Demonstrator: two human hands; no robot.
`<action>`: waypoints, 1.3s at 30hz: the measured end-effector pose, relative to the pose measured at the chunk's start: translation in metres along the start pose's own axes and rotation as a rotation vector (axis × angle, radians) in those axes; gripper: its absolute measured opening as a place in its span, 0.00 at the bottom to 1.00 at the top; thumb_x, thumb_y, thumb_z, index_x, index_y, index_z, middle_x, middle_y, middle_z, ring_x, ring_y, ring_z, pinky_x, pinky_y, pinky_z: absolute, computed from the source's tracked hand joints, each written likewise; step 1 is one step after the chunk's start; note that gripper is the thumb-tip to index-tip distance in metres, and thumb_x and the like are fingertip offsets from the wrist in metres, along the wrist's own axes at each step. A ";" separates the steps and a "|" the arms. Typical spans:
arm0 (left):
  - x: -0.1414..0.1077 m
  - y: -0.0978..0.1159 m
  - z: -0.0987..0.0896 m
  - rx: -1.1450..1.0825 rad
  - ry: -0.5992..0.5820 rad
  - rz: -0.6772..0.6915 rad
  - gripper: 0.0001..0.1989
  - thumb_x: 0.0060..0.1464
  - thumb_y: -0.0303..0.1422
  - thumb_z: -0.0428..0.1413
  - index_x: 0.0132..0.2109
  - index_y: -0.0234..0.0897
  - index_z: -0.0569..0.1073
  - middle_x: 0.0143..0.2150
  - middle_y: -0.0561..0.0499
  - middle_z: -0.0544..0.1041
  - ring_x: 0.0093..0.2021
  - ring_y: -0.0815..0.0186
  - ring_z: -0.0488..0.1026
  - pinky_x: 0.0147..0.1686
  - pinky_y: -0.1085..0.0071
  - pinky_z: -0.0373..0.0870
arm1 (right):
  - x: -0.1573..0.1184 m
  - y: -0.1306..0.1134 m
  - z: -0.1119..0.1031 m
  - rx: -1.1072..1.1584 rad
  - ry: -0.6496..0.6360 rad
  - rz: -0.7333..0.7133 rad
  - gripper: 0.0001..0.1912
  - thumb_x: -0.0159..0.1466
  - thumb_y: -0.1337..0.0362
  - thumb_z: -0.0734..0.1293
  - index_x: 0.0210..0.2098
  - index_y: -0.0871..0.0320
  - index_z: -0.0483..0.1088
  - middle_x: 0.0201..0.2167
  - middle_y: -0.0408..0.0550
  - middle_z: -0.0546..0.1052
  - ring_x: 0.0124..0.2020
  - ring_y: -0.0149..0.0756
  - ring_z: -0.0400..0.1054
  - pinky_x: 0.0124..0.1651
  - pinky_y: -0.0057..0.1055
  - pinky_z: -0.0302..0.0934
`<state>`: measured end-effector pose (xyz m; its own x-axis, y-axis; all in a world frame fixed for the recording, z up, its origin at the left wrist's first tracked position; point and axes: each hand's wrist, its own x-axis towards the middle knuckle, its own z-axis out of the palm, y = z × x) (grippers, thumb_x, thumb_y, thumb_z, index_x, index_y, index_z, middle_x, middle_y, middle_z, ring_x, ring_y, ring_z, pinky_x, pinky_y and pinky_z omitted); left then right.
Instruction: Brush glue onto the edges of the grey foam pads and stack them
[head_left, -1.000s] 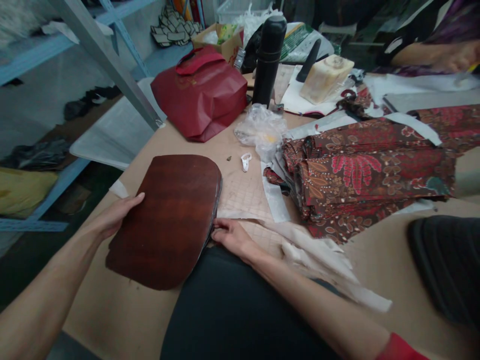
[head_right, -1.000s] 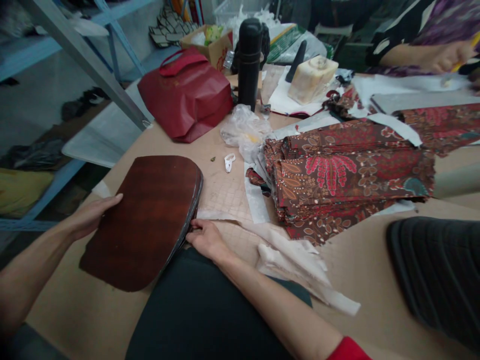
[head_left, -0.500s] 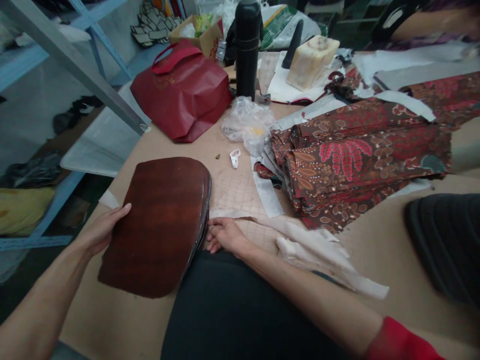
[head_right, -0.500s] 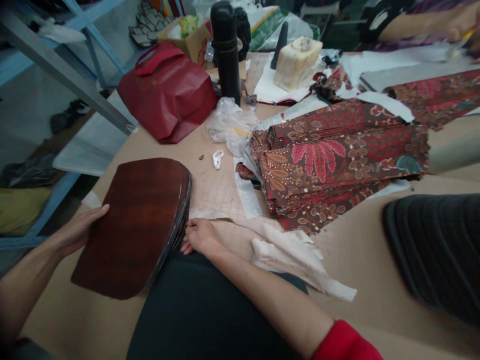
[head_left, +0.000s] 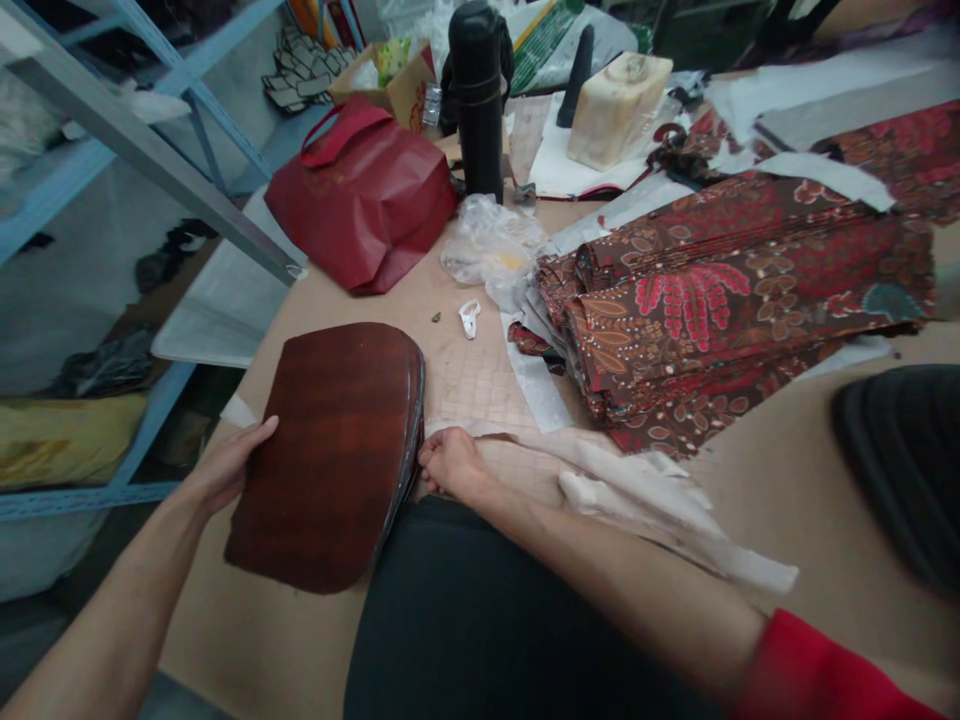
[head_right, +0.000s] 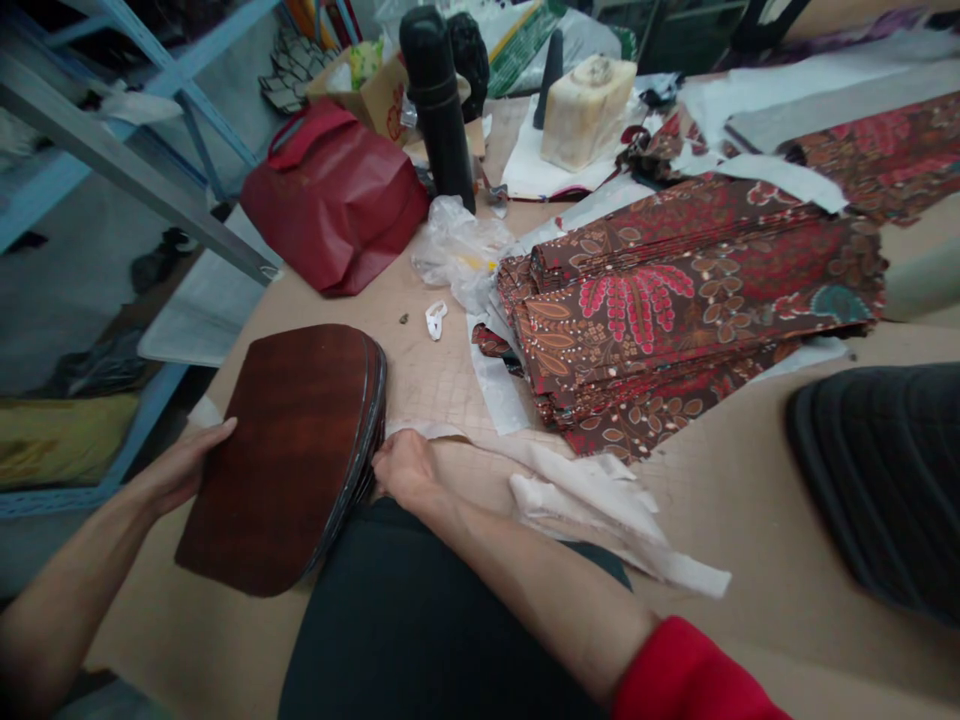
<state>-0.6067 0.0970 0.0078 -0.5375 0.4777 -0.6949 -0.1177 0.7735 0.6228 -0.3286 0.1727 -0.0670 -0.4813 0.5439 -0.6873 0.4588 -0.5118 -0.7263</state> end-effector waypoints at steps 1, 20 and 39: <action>0.000 0.000 -0.001 0.003 -0.004 0.003 0.27 0.41 0.44 0.64 0.48 0.35 0.73 0.49 0.43 0.77 0.48 0.57 0.74 0.55 0.64 0.65 | 0.000 -0.001 0.000 -0.009 -0.005 0.004 0.12 0.54 0.73 0.64 0.17 0.58 0.63 0.09 0.37 0.64 0.11 0.23 0.58 0.16 0.20 0.49; 0.005 0.000 -0.005 0.002 -0.018 0.025 0.19 0.48 0.39 0.60 0.46 0.34 0.73 0.44 0.43 0.79 0.44 0.60 0.77 0.50 0.69 0.70 | -0.001 -0.003 0.012 0.002 0.084 0.024 0.12 0.53 0.71 0.67 0.17 0.56 0.62 0.07 0.37 0.62 0.12 0.26 0.60 0.16 0.21 0.52; 0.003 0.006 0.003 0.045 0.024 -0.023 0.20 0.50 0.41 0.58 0.47 0.33 0.73 0.42 0.43 0.80 0.43 0.59 0.77 0.49 0.66 0.71 | -0.029 -0.020 0.007 0.388 -0.094 0.121 0.13 0.61 0.75 0.56 0.22 0.60 0.62 0.16 0.39 0.68 0.14 0.21 0.63 0.16 0.18 0.54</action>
<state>-0.6066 0.1041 0.0086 -0.5553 0.4497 -0.6996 -0.0927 0.8025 0.5894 -0.3289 0.1627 -0.0319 -0.5155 0.4107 -0.7521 0.2097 -0.7905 -0.5754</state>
